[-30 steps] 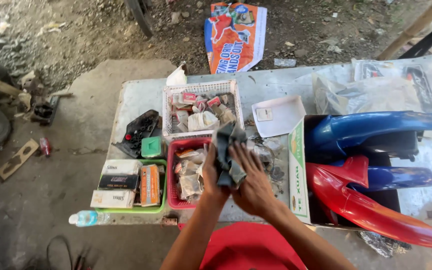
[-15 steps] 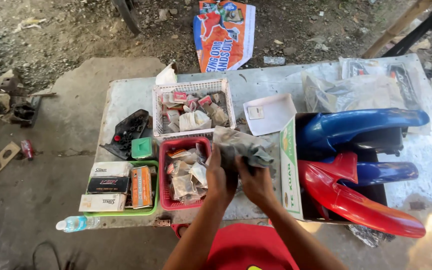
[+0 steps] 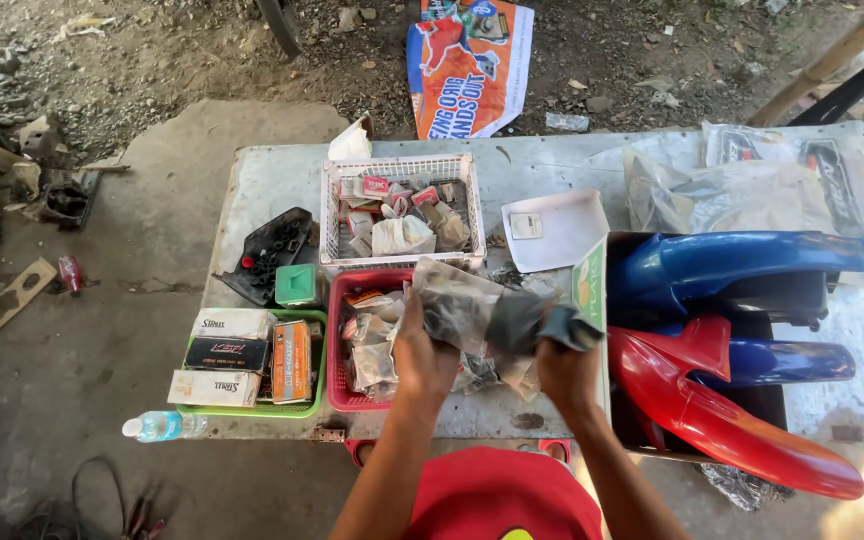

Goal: Cleaning small motorcycle parts with a cloth.

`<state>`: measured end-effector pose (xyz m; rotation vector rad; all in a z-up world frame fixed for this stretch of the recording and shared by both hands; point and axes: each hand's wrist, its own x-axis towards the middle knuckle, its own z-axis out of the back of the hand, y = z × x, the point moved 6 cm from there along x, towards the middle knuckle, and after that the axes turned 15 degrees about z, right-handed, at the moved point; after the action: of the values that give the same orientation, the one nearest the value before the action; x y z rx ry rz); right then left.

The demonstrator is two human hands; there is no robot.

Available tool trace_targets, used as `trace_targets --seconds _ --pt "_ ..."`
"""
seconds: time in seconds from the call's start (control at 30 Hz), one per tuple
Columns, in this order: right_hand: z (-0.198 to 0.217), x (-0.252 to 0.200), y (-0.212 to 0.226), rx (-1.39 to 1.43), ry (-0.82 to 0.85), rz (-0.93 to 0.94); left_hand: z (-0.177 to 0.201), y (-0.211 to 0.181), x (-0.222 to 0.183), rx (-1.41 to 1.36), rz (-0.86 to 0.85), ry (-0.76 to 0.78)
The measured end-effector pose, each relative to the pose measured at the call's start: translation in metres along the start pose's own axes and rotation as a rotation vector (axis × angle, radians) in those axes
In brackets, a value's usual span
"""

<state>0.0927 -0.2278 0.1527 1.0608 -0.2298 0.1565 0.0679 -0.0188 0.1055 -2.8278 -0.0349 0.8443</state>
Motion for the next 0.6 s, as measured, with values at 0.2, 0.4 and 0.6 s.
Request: trace_targets --seconds 0.2,0.4,0.6 --pt "0.0 0.029 0.147 0.274 0.197 0.647 -0.062 0.019 -0.043 -0.211 0.214 0.11" --pt "-0.081 -0.018 0.107 -0.142 0.554 0.787 -0.046 0.007 -0.033 0.343 -0.356 0.461" --pt "-0.07 0.0 0.123 -0.284 0.416 0.798 -0.03 0.008 -0.042 -0.004 0.075 0.0"
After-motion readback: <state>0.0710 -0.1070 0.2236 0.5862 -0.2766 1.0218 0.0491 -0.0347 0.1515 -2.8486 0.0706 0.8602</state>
